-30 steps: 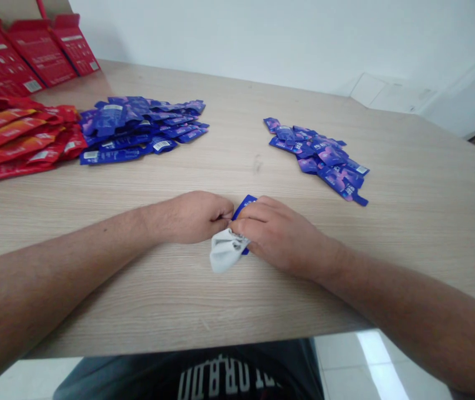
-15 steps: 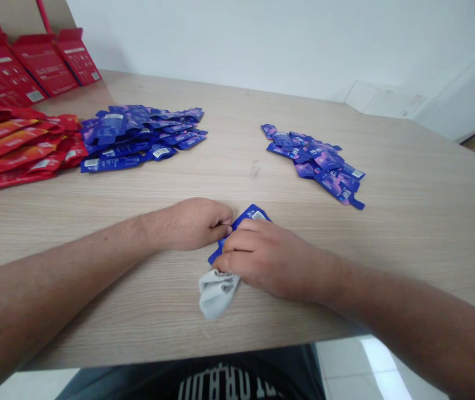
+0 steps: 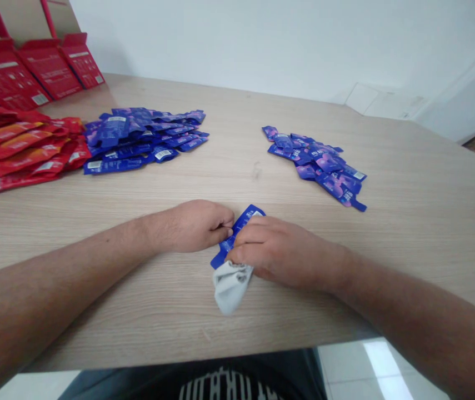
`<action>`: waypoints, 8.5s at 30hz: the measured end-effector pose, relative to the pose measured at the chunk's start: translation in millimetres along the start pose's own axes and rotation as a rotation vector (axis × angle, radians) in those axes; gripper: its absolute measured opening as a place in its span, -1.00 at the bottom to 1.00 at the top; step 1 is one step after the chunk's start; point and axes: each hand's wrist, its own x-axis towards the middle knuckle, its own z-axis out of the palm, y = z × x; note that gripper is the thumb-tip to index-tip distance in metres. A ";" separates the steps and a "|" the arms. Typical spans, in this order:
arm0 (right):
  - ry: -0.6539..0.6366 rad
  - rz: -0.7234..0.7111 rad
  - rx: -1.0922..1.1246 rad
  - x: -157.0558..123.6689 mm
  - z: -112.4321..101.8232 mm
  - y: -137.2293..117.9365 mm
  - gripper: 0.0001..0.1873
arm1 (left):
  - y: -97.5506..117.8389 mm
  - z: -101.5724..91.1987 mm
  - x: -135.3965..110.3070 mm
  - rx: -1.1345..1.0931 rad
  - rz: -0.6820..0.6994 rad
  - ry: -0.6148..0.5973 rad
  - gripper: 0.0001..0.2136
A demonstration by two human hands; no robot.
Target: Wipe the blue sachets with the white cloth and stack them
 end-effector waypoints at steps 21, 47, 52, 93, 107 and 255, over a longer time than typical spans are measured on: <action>0.161 0.329 -0.097 -9.2 -1.6 38.7 -0.85 | -1.4 -4.0 -2.2 -0.061 0.046 -0.036 -0.87; 0.135 0.286 -0.098 -8.0 -0.5 39.6 -0.83 | 0.2 -4.0 -1.5 -0.063 0.011 -0.020 -0.87; 0.165 0.394 -0.163 -9.6 -0.2 38.7 -0.85 | 1.0 -3.9 -1.1 -0.053 0.011 -0.011 -0.87; 0.016 0.040 -0.079 6.0 4.9 -17.8 -0.80 | 2.6 -3.5 -0.8 -0.019 -0.039 -0.019 -0.82; 0.062 0.184 -0.143 5.8 5.3 -13.9 -0.81 | 3.0 -4.0 0.4 0.002 -0.059 -0.028 -0.81; 0.149 0.274 -0.066 0.2 4.2 36.5 -0.86 | -3.0 -3.2 -0.2 -0.079 -0.017 -0.045 -0.87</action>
